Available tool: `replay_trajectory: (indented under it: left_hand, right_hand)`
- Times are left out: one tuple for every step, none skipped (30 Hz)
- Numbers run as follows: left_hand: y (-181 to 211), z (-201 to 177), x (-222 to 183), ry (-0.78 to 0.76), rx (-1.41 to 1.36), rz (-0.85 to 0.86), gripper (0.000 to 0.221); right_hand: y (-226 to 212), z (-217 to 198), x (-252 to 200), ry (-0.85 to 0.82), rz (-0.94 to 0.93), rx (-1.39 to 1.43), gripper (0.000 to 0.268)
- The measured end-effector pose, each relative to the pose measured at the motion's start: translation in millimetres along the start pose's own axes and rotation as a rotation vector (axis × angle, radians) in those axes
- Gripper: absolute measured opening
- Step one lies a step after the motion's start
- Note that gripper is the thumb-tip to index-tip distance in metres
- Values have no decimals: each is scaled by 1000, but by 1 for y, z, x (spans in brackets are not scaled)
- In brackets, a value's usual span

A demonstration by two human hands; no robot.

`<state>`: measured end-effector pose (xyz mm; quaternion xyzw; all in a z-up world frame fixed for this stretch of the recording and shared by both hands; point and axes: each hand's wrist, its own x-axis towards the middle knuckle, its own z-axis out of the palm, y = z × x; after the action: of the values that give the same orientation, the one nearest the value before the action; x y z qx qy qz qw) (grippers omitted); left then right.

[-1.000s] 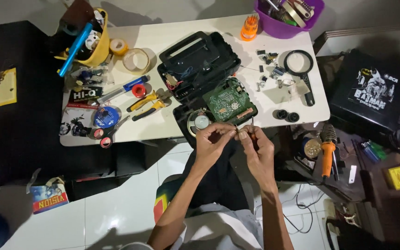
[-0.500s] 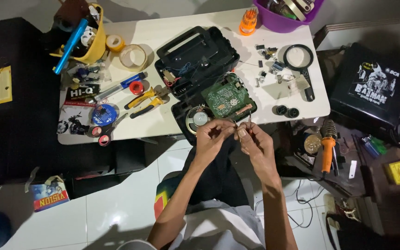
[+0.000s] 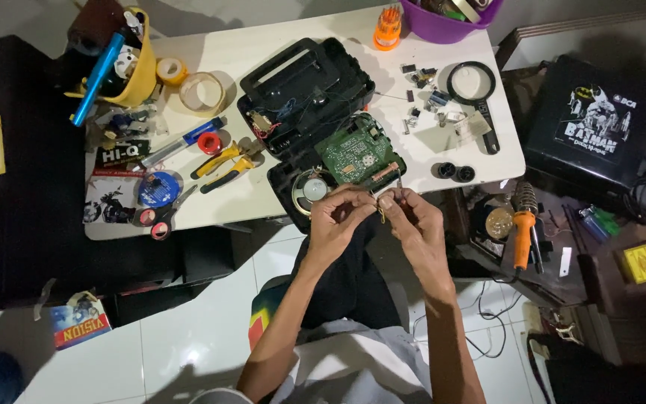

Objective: Fitting a circuit board into a plastic casing and connecting internal wiring

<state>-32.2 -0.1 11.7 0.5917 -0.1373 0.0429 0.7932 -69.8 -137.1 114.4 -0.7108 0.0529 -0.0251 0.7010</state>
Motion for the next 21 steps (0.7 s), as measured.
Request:
replay_trajectory:
  left_hand:
    - [1,1,1,-10,-4,4,5]
    - [1,1,1,-20,-9,8,5]
    - [0,1,1,-19,-9,7,5]
    - [0,0,1,-17,-20,4,6]
    - [-1,0,1,-15,-31,1,6]
    - [1,1,1,-15,-31,1,6]
    - [3,1,1,-15,-21,-3,6]
    - [5,2,1,-16,-10,-7,5]
    - [6,3,1,-15,-11,-6,5]
    - [7,4,1,-5,-9,-9,6]
    - [8,5,0,7,-6,-12,6]
    - [8,5,-1,10,-7,-11,6]
    - [9,5,-2,20,-7,-22,6]
    - [9,4,-2,30,-7,-32,6]
    - [10,4,-2,31,-8,-32,6]
    - [11,5,-1,27,-12,-42,6]
    - [13,5,-1,23,-15,-53,7]
    - [11,4,-1,22,-16,-54,7]
    - [9,3,-1,16,-8,-61,7]
    - [8,2,0,10,-1,-69,7]
    - [9,2,0,10,-1,-68,7]
  right_hand:
    - [-1,-1,0,2,18,0,28]
    - [-2,-1,-1,4,35,1,27]
    - [-1,-2,0,4,36,1,27]
    - [-1,-3,1,3,46,-9,28]
    - [0,-4,2,2,54,-19,29]
    - [0,-6,2,2,54,-20,29]
    - [1,-6,2,17,87,-15,30]
    - [1,-7,2,32,120,-10,31]
    - [2,-8,3,31,119,-11,31]
    - [3,-9,5,5,125,37,31]
    - [3,-10,6,-23,132,84,31]
    - [2,-9,6,-25,133,82,31]
    - [1,-8,6,-19,143,106,30]
    - [0,-7,6,-13,153,129,28]
    - [-1,-7,7,-13,154,129,28]
    - [-2,-7,7,-17,157,125,29]
    - [-4,-6,8,-20,160,121,29]
    - [-3,-7,8,-20,160,121,29]
    - [-3,-8,8,-15,163,126,30]
    - [-3,-8,8,-11,165,131,31]
    - [3,-10,8,-11,164,130,31]
